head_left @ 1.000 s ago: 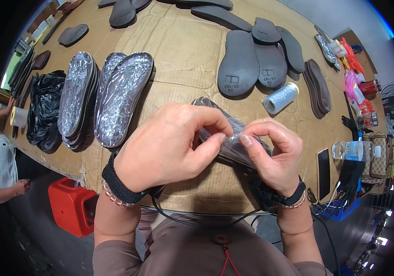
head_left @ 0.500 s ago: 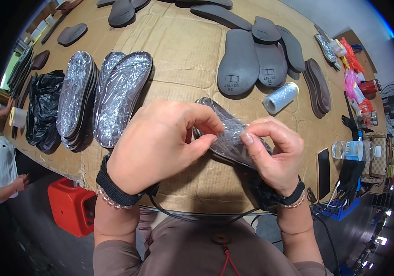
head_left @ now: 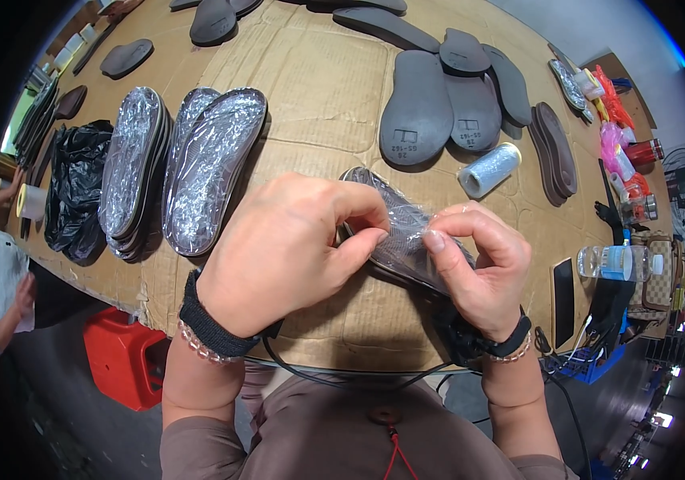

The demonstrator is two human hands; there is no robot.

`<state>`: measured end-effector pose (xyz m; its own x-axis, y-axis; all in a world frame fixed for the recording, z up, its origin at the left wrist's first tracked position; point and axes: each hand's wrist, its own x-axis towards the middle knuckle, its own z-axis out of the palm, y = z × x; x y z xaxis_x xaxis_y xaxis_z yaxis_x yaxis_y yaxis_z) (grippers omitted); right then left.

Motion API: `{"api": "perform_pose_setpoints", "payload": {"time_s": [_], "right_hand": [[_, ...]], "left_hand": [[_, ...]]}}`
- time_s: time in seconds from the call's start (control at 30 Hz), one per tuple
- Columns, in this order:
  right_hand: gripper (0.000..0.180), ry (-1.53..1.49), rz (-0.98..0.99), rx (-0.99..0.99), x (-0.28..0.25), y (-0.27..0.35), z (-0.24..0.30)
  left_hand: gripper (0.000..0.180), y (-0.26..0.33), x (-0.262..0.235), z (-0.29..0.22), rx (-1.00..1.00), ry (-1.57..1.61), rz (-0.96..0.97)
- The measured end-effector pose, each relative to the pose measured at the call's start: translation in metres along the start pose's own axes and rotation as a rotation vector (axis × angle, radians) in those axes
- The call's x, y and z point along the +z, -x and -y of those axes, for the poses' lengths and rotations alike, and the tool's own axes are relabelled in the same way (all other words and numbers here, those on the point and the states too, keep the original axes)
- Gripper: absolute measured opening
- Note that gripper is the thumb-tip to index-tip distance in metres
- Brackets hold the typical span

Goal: The recorder is wrapping a shoe sole component in a thin plastic film at a manufacturing workstation.

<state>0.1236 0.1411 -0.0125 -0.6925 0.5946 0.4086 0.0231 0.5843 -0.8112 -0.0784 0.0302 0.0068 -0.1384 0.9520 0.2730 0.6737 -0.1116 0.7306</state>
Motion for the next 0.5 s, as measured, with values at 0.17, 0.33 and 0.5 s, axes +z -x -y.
{"api": "perform_pose_setpoints", "payload": {"time_s": [0.17,0.33,0.5], "right_hand": [[0.006,-0.010,-0.012,-0.004,0.0005,0.0000,-0.0037],[0.006,-0.012,-0.005,-0.004,0.0004,0.0003,-0.0010],[0.006,-0.006,-0.004,-0.020,0.0001,-0.0003,-0.0023]], "left_hand": [[0.008,0.0012,-0.0037,0.0012,-0.048,0.013,0.019],[0.009,0.0003,0.0032,0.0022,-0.031,0.128,0.014],[0.008,-0.0003,0.0016,0.0016,0.009,0.003,0.002]]}}
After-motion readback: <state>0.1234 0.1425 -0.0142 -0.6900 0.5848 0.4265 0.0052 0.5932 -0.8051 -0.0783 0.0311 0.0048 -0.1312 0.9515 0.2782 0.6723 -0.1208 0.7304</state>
